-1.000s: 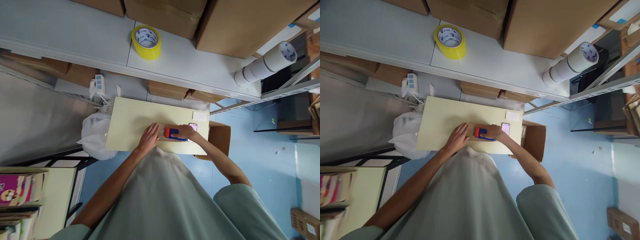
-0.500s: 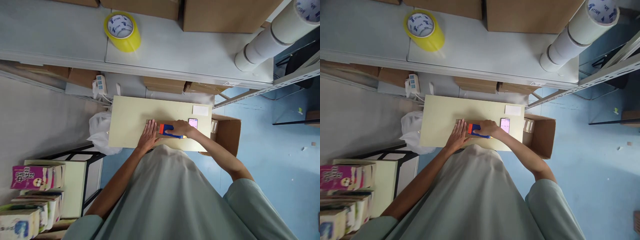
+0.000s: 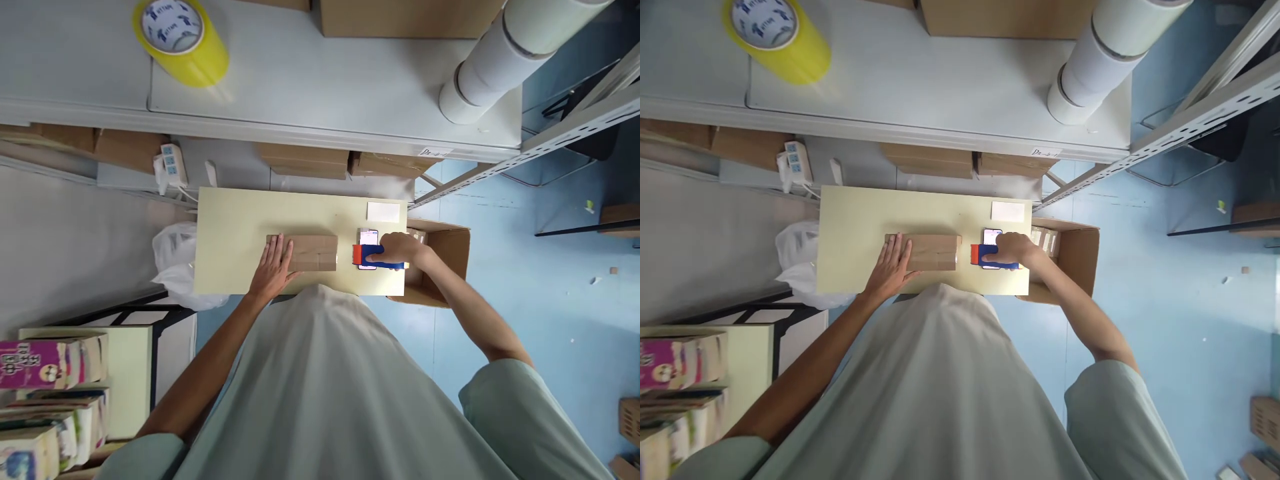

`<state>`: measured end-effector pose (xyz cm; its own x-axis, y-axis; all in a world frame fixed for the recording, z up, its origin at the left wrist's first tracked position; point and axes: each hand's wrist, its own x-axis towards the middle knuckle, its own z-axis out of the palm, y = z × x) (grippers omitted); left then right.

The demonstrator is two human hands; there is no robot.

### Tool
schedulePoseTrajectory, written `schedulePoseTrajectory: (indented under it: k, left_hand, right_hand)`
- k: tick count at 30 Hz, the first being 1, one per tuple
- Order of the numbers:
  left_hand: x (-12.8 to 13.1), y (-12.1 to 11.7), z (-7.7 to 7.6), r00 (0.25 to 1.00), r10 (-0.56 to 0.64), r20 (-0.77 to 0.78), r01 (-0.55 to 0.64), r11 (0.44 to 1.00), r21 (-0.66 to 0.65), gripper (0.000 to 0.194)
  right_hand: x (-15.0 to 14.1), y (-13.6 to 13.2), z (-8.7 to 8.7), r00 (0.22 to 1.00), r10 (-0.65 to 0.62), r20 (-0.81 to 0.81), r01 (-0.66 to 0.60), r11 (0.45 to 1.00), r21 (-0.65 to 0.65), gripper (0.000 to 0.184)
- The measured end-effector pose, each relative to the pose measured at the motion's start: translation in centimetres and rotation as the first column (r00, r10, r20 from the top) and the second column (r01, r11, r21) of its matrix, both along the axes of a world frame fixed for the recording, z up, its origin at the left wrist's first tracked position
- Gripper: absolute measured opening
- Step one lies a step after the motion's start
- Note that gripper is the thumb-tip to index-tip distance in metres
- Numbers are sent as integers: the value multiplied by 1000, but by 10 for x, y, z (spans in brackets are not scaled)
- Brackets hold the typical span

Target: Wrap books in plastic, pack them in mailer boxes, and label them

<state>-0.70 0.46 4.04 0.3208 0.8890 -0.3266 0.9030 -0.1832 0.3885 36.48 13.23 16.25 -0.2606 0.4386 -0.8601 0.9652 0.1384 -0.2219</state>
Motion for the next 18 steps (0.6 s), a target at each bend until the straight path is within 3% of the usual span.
schedulePoseTrajectory:
  k: [10, 14, 18]
  left_hand:
    - [-2, 0, -4, 999, -23, -38, 23, 1000, 0, 100]
    - [-6, -1, -12, 997, -57, -59, 61, 996, 64, 99]
    - [-9, -3, -18, 994, -88, -58, 95, 985, 143, 93]
  right_hand:
    - [-40, -21, -38, 996, 14, 88, -27, 990, 140, 51]
    - [-57, -33, -54, 997, 11, 80, -26, 980, 199, 47]
    - [-80, -53, -68, 998, 4, 60, -21, 961, 276, 30]
